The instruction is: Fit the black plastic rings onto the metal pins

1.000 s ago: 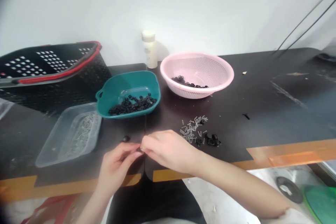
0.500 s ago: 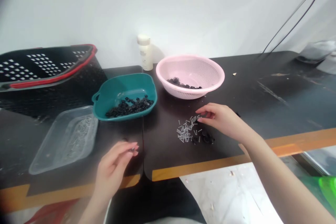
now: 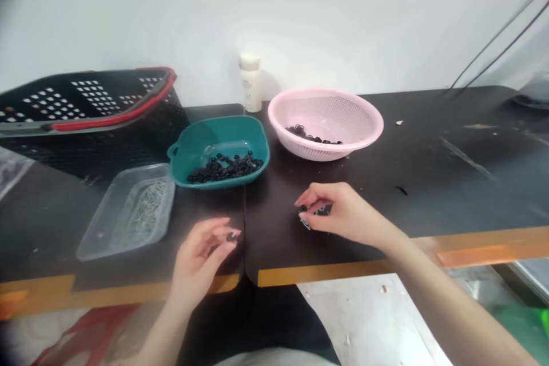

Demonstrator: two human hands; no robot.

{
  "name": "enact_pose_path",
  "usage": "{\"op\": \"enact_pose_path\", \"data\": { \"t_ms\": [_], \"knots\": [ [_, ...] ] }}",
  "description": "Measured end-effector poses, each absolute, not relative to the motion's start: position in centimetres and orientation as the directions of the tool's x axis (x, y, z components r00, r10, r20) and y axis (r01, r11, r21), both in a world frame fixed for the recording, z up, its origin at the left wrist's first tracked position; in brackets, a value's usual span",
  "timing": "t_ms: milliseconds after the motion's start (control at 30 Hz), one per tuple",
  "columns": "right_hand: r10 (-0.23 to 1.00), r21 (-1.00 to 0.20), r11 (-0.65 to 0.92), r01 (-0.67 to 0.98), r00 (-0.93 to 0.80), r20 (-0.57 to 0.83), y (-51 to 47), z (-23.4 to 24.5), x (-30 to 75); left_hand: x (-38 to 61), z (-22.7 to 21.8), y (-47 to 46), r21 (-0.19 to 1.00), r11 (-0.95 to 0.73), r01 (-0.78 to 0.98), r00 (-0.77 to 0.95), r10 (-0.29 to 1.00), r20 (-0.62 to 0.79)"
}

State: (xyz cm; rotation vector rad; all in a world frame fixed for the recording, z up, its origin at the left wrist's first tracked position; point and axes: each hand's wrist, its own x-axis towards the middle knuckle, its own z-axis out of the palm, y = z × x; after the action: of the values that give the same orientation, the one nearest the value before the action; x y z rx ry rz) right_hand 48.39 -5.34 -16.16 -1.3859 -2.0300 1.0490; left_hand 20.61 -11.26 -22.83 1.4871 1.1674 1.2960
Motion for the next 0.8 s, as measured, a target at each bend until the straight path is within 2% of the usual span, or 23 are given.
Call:
{"op": "enact_pose_path", "data": {
  "t_ms": [100,200,500,800],
  "knots": [
    [0.843,-0.867,0.269,0.420,-0.538,0.001,-6.0,-15.5,44.5,20.6,-22.4,-11.4,0.953,-0.257,0.161,0.043,0.966,0.253],
    [0.789,-0.914,0.263,0.310,-0.614,0.019,-5.8,-15.3,41.7,20.6,-22.1,-11.5,0.930,-0.324,0.171,0.038,0.946,0.322],
    [0.756,-0.984,0.108,0.141,-0.654,-0.011,-5.3,-17.1,39.4,20.7,-21.9,-11.4,0.910,-0.398,0.118,-0.059,0.912,0.406],
    [0.780,-0.931,0.333,0.151,-0.599,0.182,-5.6,-17.9,39.2,20.8,-21.9,-11.5,0.926,-0.365,0.098,-0.067,0.926,0.372]
  ]
}}
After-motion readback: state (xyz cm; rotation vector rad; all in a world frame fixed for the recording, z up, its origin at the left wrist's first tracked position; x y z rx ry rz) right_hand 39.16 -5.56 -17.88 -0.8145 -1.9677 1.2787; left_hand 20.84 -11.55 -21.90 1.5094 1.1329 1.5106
